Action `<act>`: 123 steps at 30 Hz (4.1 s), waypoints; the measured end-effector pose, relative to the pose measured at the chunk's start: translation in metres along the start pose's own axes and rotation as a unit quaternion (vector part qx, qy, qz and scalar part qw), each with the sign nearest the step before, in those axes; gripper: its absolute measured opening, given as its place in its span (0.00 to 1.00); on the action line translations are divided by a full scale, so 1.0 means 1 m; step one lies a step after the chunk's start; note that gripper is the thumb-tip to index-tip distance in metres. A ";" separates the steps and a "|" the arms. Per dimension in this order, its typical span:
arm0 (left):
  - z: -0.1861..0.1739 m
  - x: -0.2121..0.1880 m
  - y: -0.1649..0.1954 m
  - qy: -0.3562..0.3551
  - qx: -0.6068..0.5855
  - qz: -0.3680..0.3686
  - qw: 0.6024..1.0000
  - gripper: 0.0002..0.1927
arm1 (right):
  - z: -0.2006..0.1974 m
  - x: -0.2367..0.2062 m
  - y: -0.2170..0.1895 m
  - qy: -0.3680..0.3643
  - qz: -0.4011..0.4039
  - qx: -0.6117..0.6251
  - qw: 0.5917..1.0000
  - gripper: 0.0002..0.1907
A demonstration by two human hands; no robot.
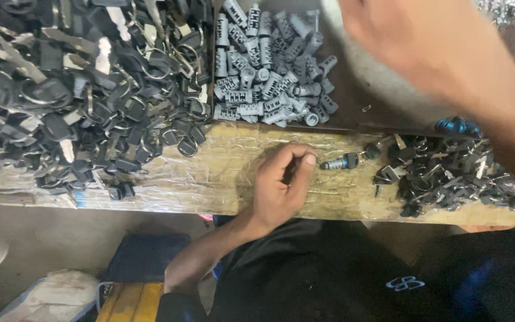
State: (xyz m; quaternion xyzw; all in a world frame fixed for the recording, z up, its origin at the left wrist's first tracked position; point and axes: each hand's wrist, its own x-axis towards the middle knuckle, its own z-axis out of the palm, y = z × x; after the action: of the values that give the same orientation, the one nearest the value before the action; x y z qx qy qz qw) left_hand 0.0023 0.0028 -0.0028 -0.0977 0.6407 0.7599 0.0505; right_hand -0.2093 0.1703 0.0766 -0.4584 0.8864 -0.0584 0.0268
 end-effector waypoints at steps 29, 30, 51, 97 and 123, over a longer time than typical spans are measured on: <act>0.034 -0.034 0.021 0.012 -0.223 -0.192 0.956 0.06 | 0.037 -0.124 -0.170 0.326 0.226 0.154 0.905 0.09; 0.033 -0.033 0.022 0.013 -0.239 -0.193 0.952 0.06 | 0.038 -0.125 -0.171 0.306 0.215 0.176 0.910 0.09; 0.009 -0.012 0.004 -0.081 -0.085 -0.068 0.991 0.02 | 0.016 -0.063 -0.048 0.027 0.210 0.303 0.929 0.06; 0.008 0.025 0.073 -0.265 0.151 -0.056 0.951 0.07 | 0.037 -0.162 -0.154 0.215 0.296 0.474 0.801 0.23; 0.016 0.014 0.051 -0.156 0.295 0.297 0.895 0.05 | 0.046 -0.150 -0.161 0.247 0.304 0.419 0.819 0.23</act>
State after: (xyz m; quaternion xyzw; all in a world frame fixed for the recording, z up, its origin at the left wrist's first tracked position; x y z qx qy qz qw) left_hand -0.0226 0.0093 0.0457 0.2362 0.8184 0.5212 -0.0523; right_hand 0.0127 0.1968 0.0504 -0.0803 0.8474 -0.5246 0.0125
